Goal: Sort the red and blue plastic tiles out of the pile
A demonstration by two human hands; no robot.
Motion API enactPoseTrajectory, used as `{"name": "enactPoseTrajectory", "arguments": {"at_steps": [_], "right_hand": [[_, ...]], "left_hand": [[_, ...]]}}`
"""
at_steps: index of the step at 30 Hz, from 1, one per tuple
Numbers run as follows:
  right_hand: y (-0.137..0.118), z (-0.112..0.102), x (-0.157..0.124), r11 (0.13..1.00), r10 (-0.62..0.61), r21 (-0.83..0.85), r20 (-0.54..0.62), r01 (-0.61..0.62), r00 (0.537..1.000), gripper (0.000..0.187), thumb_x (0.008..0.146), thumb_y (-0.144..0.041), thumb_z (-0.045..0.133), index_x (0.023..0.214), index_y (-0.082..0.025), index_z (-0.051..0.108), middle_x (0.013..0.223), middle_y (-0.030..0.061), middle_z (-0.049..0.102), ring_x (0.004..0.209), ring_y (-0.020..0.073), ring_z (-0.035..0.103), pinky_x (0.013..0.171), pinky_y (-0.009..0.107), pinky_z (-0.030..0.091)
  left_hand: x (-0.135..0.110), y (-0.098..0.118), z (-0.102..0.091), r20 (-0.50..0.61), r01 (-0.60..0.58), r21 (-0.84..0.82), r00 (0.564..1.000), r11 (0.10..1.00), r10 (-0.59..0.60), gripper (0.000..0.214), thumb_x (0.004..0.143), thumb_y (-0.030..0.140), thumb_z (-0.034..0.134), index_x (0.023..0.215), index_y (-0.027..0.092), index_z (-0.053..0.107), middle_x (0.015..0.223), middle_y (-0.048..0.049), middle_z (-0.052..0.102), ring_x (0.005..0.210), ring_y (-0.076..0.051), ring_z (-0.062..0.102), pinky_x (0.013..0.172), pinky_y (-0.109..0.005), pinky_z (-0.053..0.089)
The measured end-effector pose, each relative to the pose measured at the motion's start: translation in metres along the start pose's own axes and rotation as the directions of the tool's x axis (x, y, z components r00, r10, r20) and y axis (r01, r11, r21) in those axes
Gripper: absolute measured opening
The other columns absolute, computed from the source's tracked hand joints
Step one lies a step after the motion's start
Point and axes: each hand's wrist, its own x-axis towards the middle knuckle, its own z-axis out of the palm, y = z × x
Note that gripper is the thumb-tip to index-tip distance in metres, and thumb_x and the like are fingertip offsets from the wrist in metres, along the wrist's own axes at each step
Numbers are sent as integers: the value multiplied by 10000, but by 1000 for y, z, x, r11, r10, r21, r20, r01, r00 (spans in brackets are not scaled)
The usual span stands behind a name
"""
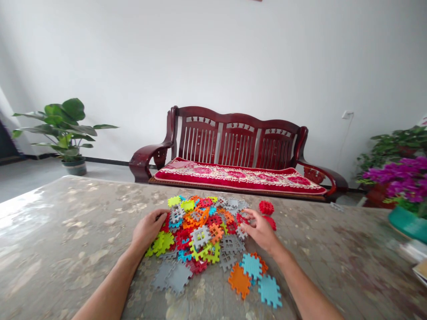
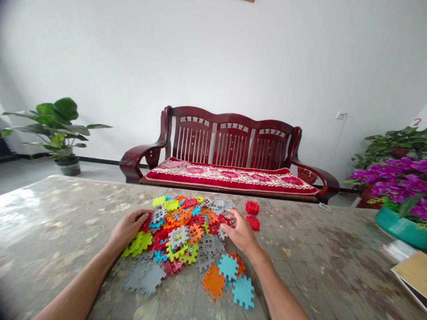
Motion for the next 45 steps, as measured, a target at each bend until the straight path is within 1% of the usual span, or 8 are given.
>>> {"name": "enactPoseTrajectory", "arguments": {"at_steps": [6, 15, 18, 23, 27, 31, 38, 45], "right_hand": [[-1, -3, -2, 910, -270, -348, -88, 225, 959, 472, 716, -335, 681, 1178, -262, 611, 1132, 57, 649, 1059, 251, 603, 955, 414, 463], [-5, -7, -3, 911, -340, -170, 203, 375, 918, 697, 676, -92, 588, 1337, -299, 508, 1295, 29, 610, 1194, 215, 564, 1071, 421, 406], [-2, -5, -1, 886, -386, -206, 173, 416, 906, 699, 663, -19, 478, 1310, -273, 547, 1367, 32, 565, 1304, 200, 477, 1144, 433, 319], [-2, 0, -5, 913, -244, -299, 141, 277, 959, 504, 733, -202, 611, 1235, -246, 605, 1220, 67, 649, 1141, 245, 591, 1009, 433, 449], [-10, 6, -12, 852, -197, -458, 169, 254, 966, 658, 681, -344, 730, 1311, -267, 557, 1230, 84, 654, 1152, 303, 571, 995, 462, 434], [-14, 10, -14, 814, -190, -520, 186, 260, 964, 668, 698, -273, 681, 1347, -250, 526, 1267, 88, 638, 1181, 308, 546, 1010, 460, 417], [-10, 0, -8, 860, -201, -419, 244, 290, 949, 730, 679, -56, 487, 1387, -234, 467, 1260, 34, 650, 1199, 192, 554, 1065, 352, 378], [-16, 3, -14, 808, -184, -506, 271, 302, 945, 659, 693, -275, 657, 1339, -230, 533, 1284, 68, 625, 1193, 261, 537, 1036, 390, 395]], "left_hand": [[0, -1, 1, 0, -12, -20, 1000, 1000, 12, 380, 850, 461, 435, 1053, 293, 709, 1061, 22, 745, 994, -205, 657, 892, -243, 458], [0, -1, 1, -26, -9, -14, 1000, 1000, 8, 369, 839, 456, 449, 1030, 298, 723, 1054, 30, 750, 985, -206, 665, 888, -244, 465], [0, -1, 1, -35, -21, -15, 999, 1000, 20, 368, 833, 448, 454, 1026, 296, 728, 1053, 29, 750, 986, -205, 669, 866, -241, 472], [0, 0, 0, -27, -25, -6, 999, 1000, 25, 378, 840, 449, 447, 1034, 283, 726, 1047, 17, 750, 986, -211, 668, 856, -245, 474], [0, 0, 0, -16, -26, -3, 1000, 1000, 26, 384, 848, 449, 433, 1038, 279, 721, 1077, 16, 743, 1008, -206, 661, 863, -240, 466], [0, 0, 0, -10, -19, 1, 1000, 1000, 19, 386, 857, 437, 418, 1047, 277, 714, 1081, 15, 740, 1013, -203, 655, 882, -245, 455], [1, -1, 0, 3, -30, -1, 1000, 1000, 30, 404, 858, 451, 409, 1055, 272, 712, 1074, 13, 739, 1012, -201, 655, 886, -244, 451], [1, -2, 1, -11, -31, -12, 999, 999, 31, 396, 848, 460, 426, 1040, 278, 721, 1054, 18, 744, 986, -199, 662, 878, -242, 460]]}}
